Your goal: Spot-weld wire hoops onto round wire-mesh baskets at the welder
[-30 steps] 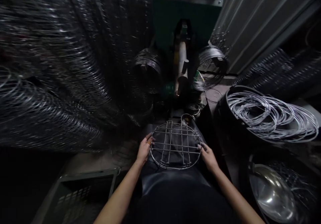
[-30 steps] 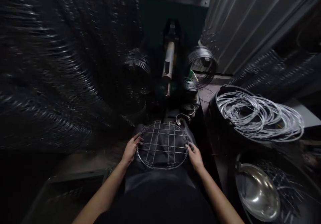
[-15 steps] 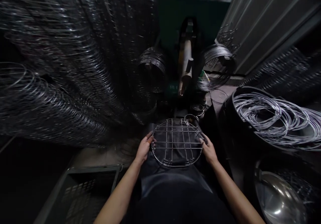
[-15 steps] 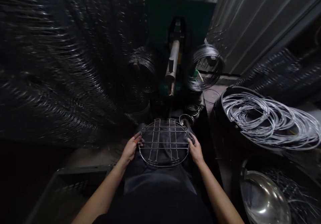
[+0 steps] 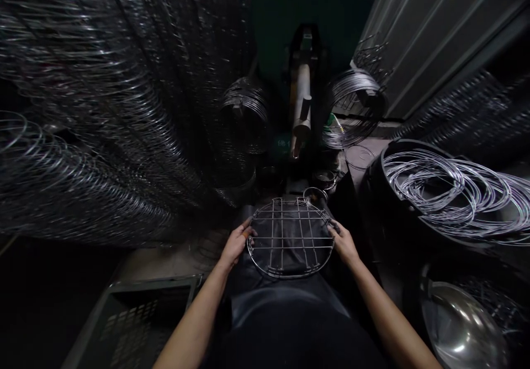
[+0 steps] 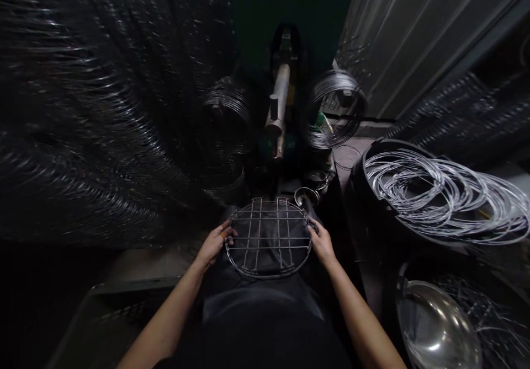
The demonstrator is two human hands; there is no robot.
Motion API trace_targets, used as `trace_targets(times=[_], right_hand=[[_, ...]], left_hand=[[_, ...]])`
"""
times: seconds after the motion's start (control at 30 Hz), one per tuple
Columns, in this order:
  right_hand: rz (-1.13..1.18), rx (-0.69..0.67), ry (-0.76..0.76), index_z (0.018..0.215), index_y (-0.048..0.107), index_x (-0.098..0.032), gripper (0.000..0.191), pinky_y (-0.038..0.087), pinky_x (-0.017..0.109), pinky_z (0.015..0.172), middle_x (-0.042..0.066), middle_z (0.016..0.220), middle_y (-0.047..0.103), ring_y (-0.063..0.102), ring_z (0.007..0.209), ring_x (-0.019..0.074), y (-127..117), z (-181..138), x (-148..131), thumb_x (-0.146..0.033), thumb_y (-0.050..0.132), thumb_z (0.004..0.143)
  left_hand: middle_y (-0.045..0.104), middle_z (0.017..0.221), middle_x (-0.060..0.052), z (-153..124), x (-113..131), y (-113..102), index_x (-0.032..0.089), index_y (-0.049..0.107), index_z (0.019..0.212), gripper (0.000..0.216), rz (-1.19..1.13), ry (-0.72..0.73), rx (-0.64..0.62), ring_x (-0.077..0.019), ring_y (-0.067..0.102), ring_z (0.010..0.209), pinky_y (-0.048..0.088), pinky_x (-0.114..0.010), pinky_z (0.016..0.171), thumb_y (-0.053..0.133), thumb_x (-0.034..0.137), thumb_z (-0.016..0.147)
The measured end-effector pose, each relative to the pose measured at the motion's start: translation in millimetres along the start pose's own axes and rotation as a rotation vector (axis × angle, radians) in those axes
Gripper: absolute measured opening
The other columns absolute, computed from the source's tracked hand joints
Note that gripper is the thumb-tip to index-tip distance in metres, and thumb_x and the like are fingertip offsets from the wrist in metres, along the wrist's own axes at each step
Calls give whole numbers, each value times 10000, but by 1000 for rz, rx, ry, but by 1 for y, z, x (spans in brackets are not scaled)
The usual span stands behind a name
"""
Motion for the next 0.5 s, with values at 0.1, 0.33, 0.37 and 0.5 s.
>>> trace_targets(times=[0.1, 0.33, 0.37, 0.5], right_hand=[[2, 21, 2, 1033, 686, -179, 534, 401, 448, 991, 98, 1104, 666, 579, 1082, 297, -1, 0, 1, -556, 670, 655], [-16, -24, 34, 1016, 707, -195, 465, 413, 449, 980, 76, 1072, 682, 598, 1054, 285, -5, 0, 5, -484, 713, 651], [-29, -28, 40, 1011, 710, -197, 453, 412, 449, 982, 74, 1069, 683, 597, 1057, 284, -6, 1, 6, -472, 718, 651], [-90, -9, 39, 1000, 717, -216, 395, 407, 452, 987, 55, 1057, 688, 593, 1070, 277, -5, -3, 4, -438, 719, 673]], left_hand=[[613, 684, -4, 2, -1, -1, 97, 594, 1147, 632, 32, 15, -19, -74, 489, 466, 354, -195, 468, 682, 441, 624], [624, 744, -13, 1, 3, -4, 139, 637, 1084, 607, 65, 10, -5, -113, 535, 560, 445, -240, 563, 702, 463, 575], [625, 754, -15, 1, 5, -6, 149, 646, 1064, 593, 103, 18, 12, -131, 549, 586, 462, -260, 584, 695, 475, 572], [651, 902, -51, -7, 20, -18, 210, 691, 879, 389, 422, 231, 96, -254, 607, 880, 489, -356, 778, 657, 472, 594]])
Point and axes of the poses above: each hand's wrist, its own z-axis towards the middle knuckle, its own y-axis out of the palm, x = y × z, the point moved 6 cm from there along z, towards the middle knuckle
